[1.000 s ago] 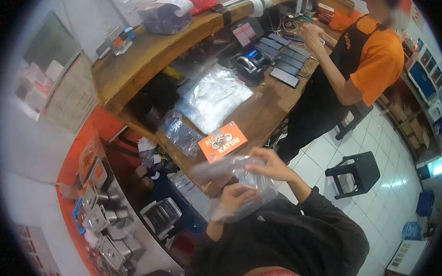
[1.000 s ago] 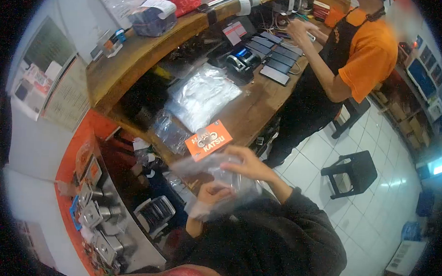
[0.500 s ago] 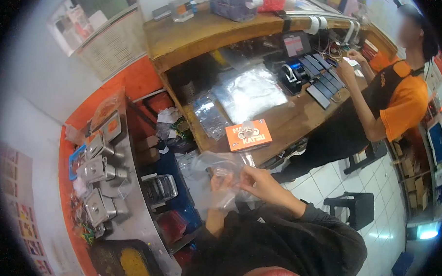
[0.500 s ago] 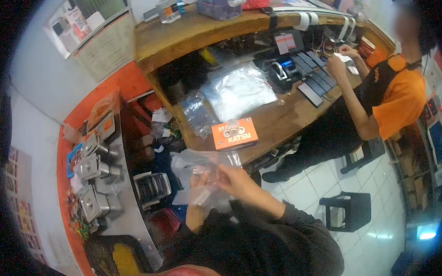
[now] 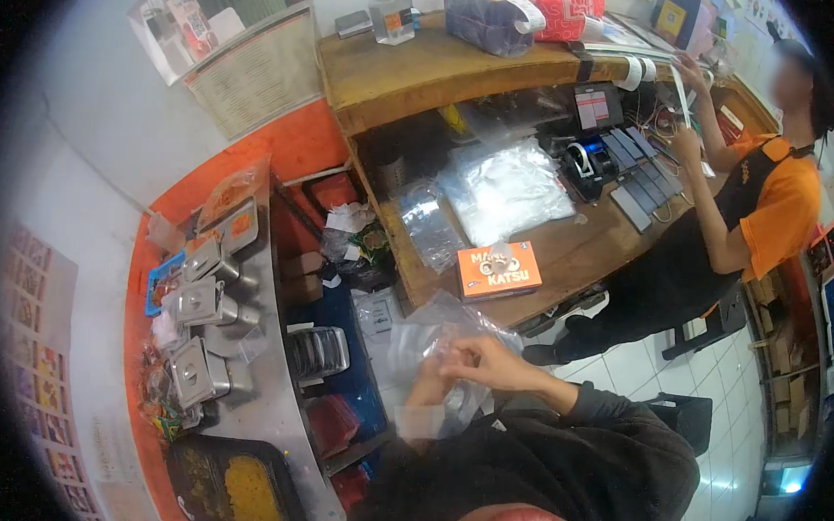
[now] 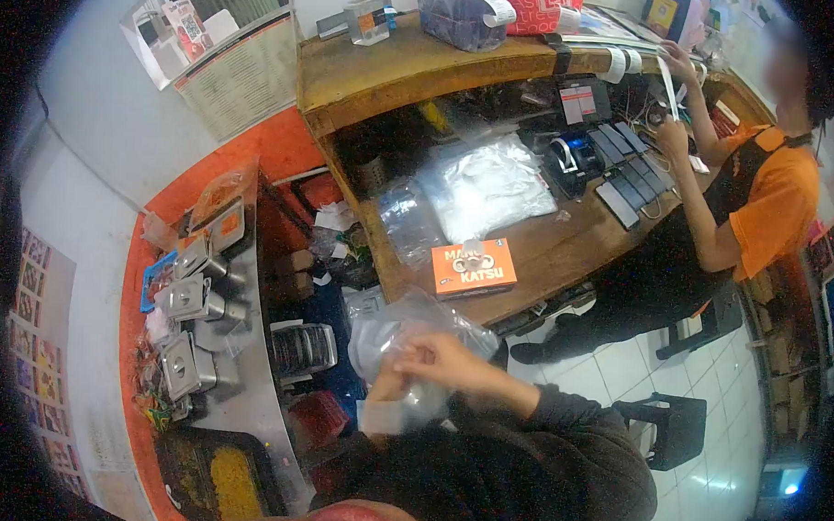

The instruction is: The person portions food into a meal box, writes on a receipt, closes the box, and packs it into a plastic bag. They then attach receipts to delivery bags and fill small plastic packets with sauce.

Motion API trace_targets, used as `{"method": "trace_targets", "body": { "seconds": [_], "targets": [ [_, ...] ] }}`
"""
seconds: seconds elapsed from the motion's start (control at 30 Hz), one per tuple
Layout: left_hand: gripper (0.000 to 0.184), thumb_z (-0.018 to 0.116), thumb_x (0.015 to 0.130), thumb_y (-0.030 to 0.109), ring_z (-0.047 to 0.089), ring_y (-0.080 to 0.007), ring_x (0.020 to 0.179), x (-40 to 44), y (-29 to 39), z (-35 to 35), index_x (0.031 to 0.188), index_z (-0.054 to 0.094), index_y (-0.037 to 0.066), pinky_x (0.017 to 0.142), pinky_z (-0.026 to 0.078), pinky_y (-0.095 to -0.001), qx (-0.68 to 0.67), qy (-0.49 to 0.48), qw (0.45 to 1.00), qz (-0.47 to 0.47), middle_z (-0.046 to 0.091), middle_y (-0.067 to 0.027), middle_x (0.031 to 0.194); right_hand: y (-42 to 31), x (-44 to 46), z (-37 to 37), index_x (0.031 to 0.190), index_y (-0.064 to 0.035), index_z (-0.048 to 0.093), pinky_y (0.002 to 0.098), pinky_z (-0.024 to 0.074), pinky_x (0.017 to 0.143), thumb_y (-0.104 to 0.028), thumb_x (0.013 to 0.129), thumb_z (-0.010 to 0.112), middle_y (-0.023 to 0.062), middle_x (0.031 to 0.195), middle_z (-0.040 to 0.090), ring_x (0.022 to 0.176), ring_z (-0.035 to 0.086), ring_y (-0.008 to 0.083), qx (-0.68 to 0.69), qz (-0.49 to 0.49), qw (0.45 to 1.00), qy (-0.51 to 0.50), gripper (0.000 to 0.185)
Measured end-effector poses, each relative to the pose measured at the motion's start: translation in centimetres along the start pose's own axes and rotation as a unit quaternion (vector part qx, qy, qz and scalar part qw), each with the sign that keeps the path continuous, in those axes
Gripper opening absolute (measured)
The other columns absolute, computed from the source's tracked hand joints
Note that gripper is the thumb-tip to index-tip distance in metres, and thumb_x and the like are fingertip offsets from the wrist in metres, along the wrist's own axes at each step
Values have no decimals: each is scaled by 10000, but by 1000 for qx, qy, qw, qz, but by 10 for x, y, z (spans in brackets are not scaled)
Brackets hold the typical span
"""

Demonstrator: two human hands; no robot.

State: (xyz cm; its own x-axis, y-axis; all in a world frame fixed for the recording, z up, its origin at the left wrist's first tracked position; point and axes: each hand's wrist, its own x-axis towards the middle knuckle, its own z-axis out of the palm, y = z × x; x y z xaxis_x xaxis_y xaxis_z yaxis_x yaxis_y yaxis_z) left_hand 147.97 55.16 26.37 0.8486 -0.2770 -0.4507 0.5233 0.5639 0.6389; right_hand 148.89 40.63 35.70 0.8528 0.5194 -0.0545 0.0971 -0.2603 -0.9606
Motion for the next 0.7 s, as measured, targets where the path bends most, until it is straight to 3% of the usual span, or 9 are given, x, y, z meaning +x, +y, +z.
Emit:
{"method": "trace_targets", "body": {
  "seconds": [0.1,0.17,0.23,0.27,0.4,0.47,0.5,0.63,0.7],
  "targets": [
    [180,596,795,57,540,-159,769,-8,22,-17,964,536,57,683,440,-275,301,40,940,155,555,-52,866,42,-1,-30,836,4,584,264,400,563,-144,811,623,26,639,516,632,467,92,10,-63,993,-102,156],
    [210,578,762,22,538,-187,796,-14,46,-33,961,521,55,703,441,-291,567,72,765,297,535,-74,858,5,-10,-70,754,-3,522,264,412,571,-69,767,602,62,705,518,659,486,119,-119,72,985,103,105],
    [210,578,752,-14,536,-198,814,-19,70,-29,947,510,22,717,440,-303,560,194,708,384,518,-82,835,14,-10,-97,757,-5,482,286,443,594,-49,749,605,112,871,524,739,536,157,-164,-117,946,256,131],
    [188,591,722,-45,531,-205,804,-12,66,-11,883,513,14,703,431,-308,423,210,776,418,510,-91,821,14,-8,-91,802,5,472,298,455,611,-14,749,596,139,1030,484,791,551,187,-124,-95,953,260,136],
    [132,568,759,-34,537,-187,793,-6,41,40,865,507,17,701,432,-299,439,138,794,396,488,-96,760,22,-6,-48,817,6,441,299,455,605,-5,744,613,152,1042,486,820,544,187,-122,-17,974,190,187],
    [106,558,797,-10,529,-165,750,-4,37,22,879,500,25,679,432,-302,528,117,746,390,465,-101,723,28,-16,-76,886,-8,477,331,469,612,-50,751,639,165,862,553,759,585,206,-143,19,955,260,215],
    [60,522,809,3,521,-197,675,-13,66,15,866,508,18,629,427,-338,505,221,783,289,465,-115,686,25,-16,-90,920,-16,495,346,476,615,-72,754,651,172,772,586,729,605,216,-158,35,942,295,235],
    [93,580,819,92,501,-247,575,-6,60,49,825,523,18,553,409,-372,487,171,702,491,484,-131,613,20,-18,-59,894,-16,484,361,468,578,-28,708,625,155,658,546,587,567,293,-249,-133,896,343,233],
    [93,594,810,95,537,-247,598,8,27,28,844,557,16,585,439,-375,565,123,732,361,518,-130,619,35,-18,-35,810,-23,447,381,391,525,-18,696,617,141,667,503,636,556,244,-267,-218,927,144,204]
  ]
}}
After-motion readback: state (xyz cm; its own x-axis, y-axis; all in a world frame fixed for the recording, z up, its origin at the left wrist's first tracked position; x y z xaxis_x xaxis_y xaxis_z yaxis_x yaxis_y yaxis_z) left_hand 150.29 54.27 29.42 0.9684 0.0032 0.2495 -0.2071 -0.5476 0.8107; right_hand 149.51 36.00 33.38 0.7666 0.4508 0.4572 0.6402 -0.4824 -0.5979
